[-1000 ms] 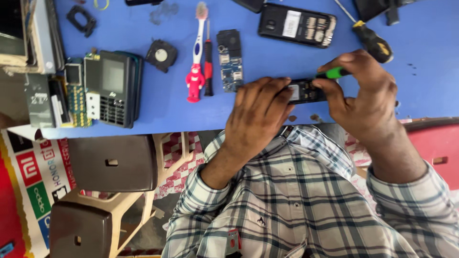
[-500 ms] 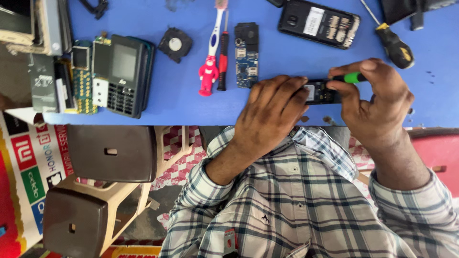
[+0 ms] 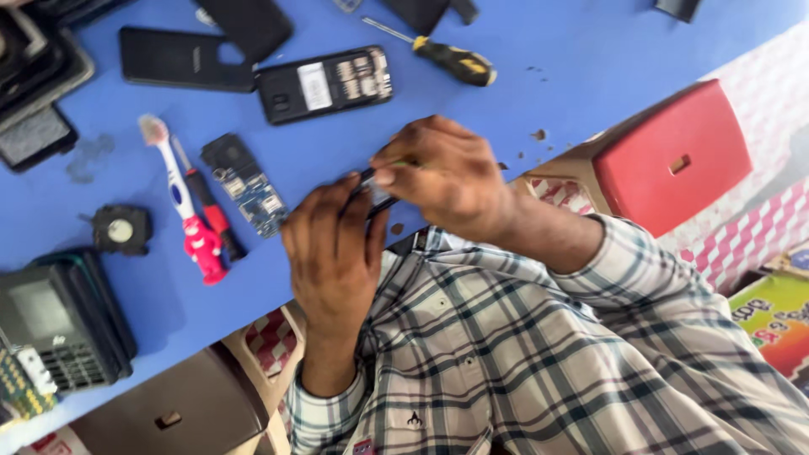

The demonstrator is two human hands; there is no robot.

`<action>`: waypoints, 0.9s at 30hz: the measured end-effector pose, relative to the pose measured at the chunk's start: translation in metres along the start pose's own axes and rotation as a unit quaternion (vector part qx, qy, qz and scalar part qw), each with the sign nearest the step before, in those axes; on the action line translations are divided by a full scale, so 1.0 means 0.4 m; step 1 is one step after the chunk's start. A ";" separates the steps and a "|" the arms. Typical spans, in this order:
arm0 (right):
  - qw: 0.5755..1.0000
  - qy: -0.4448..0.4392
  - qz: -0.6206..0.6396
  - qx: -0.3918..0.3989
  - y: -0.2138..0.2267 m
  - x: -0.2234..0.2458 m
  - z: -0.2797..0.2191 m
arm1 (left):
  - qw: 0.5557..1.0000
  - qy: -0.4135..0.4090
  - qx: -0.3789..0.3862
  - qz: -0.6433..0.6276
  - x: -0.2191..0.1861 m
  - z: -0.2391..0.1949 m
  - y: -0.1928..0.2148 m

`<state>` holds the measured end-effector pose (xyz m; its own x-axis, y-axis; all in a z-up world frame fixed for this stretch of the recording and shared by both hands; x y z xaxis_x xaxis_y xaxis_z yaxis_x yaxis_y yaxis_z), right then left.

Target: The person uses a screwdriver to remove screws from the back of a mobile phone. They then use a toothbrush to clean the internal components and the back cover. The person handles multiple phone parts and tools on a blue workbench.

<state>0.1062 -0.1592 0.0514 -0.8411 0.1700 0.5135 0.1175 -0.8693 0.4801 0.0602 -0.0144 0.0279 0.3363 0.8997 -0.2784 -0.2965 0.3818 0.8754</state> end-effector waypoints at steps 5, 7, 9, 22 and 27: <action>0.999 -0.014 -0.031 -0.018 0.000 0.023 0.000 | 1.000 -0.006 0.004 0.008 -0.008 0.001 0.004; 0.999 -0.029 -0.037 -0.025 -0.001 0.021 0.005 | 1.000 -0.007 0.001 0.010 -0.010 0.001 0.004; 0.998 -0.042 -0.035 -0.017 0.000 0.018 0.004 | 1.000 -0.012 -0.002 0.006 -0.012 -0.001 0.004; 0.999 -0.047 -0.023 -0.002 0.009 -0.023 -0.020 | 1.000 0.001 -0.016 -0.002 -0.005 -0.012 0.001; 0.998 -0.037 -0.043 -0.017 0.038 -0.007 -0.015 | 1.000 0.002 -0.018 -0.007 -0.005 -0.011 0.005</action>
<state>0.1072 -0.1755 0.0531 -0.8058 0.2769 0.5234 0.0283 -0.8649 0.5011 0.0551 -0.0145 0.0285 0.3371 0.8948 -0.2929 -0.3227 0.4021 0.8568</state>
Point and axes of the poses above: each hand's wrist, its own z-axis towards the middle knuckle, its own y-axis out of the back of the hand, x = y × z, the point moved 7 cm from there along z, towards the middle knuckle, and after that the axes turned 11 degrees about z, right-handed, at the moved point
